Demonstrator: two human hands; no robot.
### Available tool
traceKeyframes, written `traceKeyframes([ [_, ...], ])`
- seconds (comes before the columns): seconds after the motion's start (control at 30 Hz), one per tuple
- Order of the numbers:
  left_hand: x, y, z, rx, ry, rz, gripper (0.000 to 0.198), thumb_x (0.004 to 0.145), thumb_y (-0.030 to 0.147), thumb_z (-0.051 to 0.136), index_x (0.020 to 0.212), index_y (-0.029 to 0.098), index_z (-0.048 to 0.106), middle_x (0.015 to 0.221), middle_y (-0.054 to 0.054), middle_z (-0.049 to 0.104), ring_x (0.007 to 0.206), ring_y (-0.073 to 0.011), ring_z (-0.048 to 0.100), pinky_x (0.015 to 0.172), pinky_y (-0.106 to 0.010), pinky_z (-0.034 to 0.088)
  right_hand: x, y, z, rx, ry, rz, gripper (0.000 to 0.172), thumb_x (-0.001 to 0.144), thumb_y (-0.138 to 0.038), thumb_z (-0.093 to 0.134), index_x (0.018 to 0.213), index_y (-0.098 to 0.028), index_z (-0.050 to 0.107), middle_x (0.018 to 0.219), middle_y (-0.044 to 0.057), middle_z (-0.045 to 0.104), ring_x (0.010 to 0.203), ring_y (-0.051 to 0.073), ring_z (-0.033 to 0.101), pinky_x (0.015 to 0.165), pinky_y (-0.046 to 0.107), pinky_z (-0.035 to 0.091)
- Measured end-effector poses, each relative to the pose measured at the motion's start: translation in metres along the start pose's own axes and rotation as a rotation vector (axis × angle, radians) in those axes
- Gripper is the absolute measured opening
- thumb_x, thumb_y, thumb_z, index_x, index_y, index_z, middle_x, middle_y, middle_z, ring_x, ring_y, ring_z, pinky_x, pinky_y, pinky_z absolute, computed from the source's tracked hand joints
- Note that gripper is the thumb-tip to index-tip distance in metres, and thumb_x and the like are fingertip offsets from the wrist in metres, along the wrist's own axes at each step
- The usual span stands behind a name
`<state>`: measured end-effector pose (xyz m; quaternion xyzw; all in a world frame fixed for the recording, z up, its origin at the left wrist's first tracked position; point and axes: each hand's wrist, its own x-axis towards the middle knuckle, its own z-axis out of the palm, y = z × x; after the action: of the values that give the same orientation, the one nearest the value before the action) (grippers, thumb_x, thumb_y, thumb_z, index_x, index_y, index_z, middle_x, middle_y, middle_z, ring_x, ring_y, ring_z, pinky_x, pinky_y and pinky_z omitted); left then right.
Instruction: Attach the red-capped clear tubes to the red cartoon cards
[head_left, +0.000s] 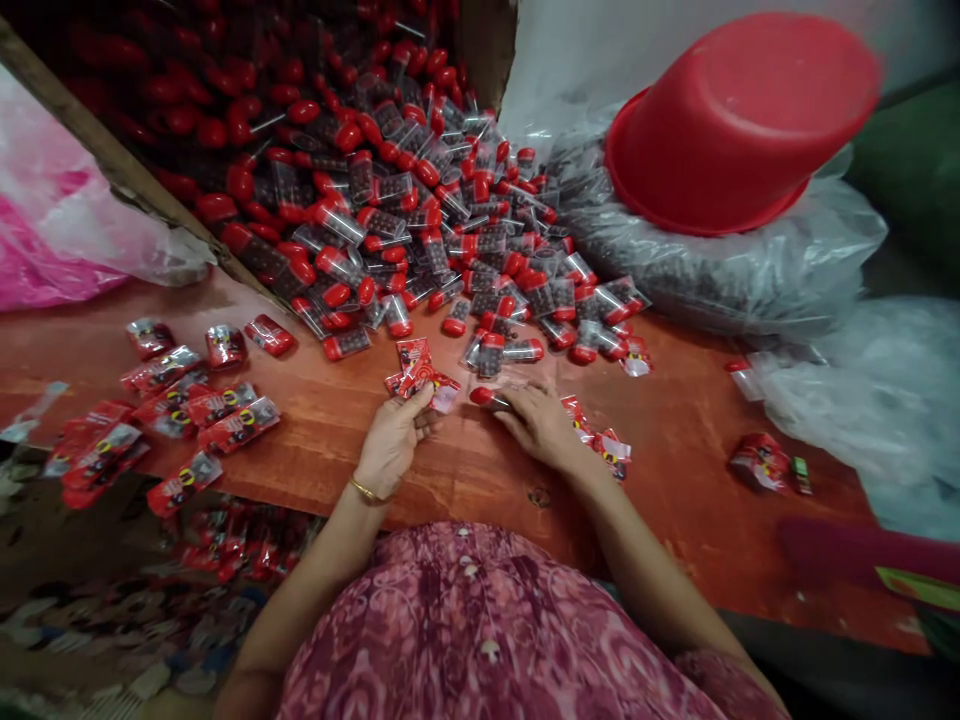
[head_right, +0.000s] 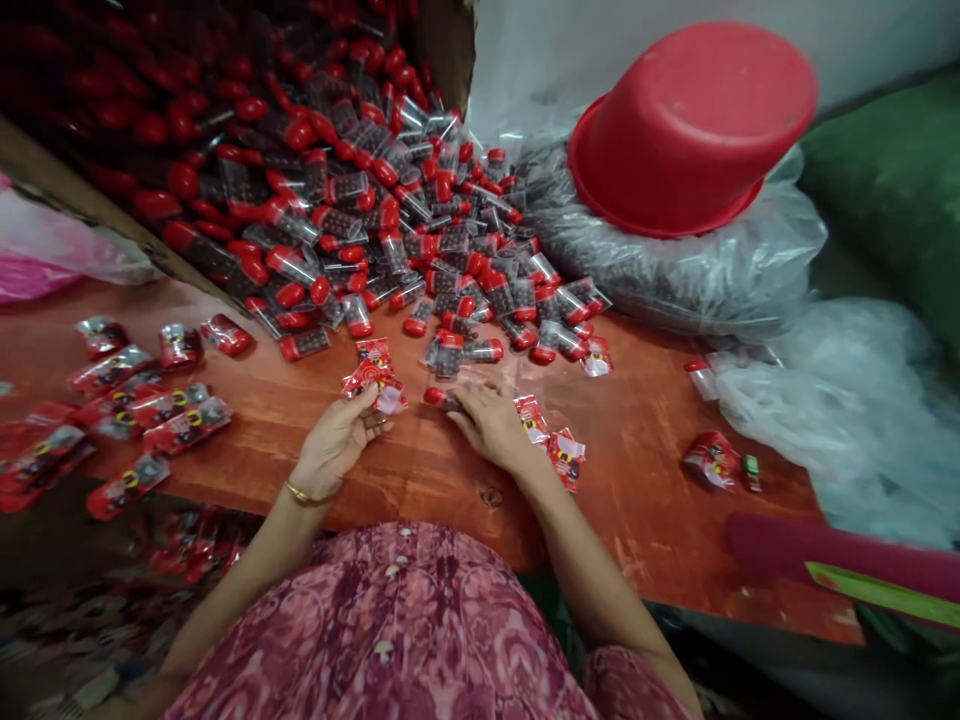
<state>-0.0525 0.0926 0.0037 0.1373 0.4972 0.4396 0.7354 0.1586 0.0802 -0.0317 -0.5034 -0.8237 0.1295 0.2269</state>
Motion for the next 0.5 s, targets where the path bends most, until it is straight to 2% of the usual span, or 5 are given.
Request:
traceKeyframes([
  [0.1,-0.001,-0.002,0.002,0.011,0.001,-0.002,0.036,0.047,0.033,0.084,0.072,0.015,0.064,0.066,0.0,0.069,0.054,-0.0102,0.06,0.053,-0.021,0.046,-0.009,-0.02,-0.009,0.341,0.105,0.119,0.025,0.088,-0.031,0.046,0.103,-0.017,0.061,0.09,0.006,0.069,0.076,0.018,0.06,0.068,0.03,0.045],
  [0.2,-0.002,-0.005,0.006,0.057,-0.001,0.016,0.038,0.046,0.035,0.084,0.072,0.015,0.065,0.066,0.0,0.069,0.054,-0.01,0.06,0.053,-0.021,0.046,-0.014,-0.039,-0.016,0.561,0.133,0.237,0.02,0.084,-0.029,0.048,0.09,-0.018,0.063,0.074,0.001,0.066,0.061,0.013,0.057,0.056,0.024,0.043],
  [0.3,-0.003,-0.007,0.009,0.102,-0.018,0.055,0.038,0.046,0.036,0.084,0.072,0.014,0.066,0.066,0.0,0.068,0.056,-0.0105,0.059,0.055,-0.021,0.045,-0.01,-0.049,-0.017,0.662,0.112,0.296,0.016,0.078,-0.027,0.052,0.081,-0.017,0.064,0.065,-0.001,0.062,0.057,0.012,0.053,0.052,0.023,0.04],
  [0.5,-0.002,-0.007,0.009,0.136,-0.033,0.151,0.035,0.047,0.035,0.083,0.07,0.013,0.068,0.068,-0.001,0.068,0.064,-0.0127,0.059,0.065,-0.025,0.046,-0.001,-0.05,-0.012,0.847,0.031,0.41,0.015,0.071,-0.029,0.055,0.073,-0.018,0.065,0.061,-0.001,0.059,0.055,0.012,0.05,0.053,0.024,0.039],
])
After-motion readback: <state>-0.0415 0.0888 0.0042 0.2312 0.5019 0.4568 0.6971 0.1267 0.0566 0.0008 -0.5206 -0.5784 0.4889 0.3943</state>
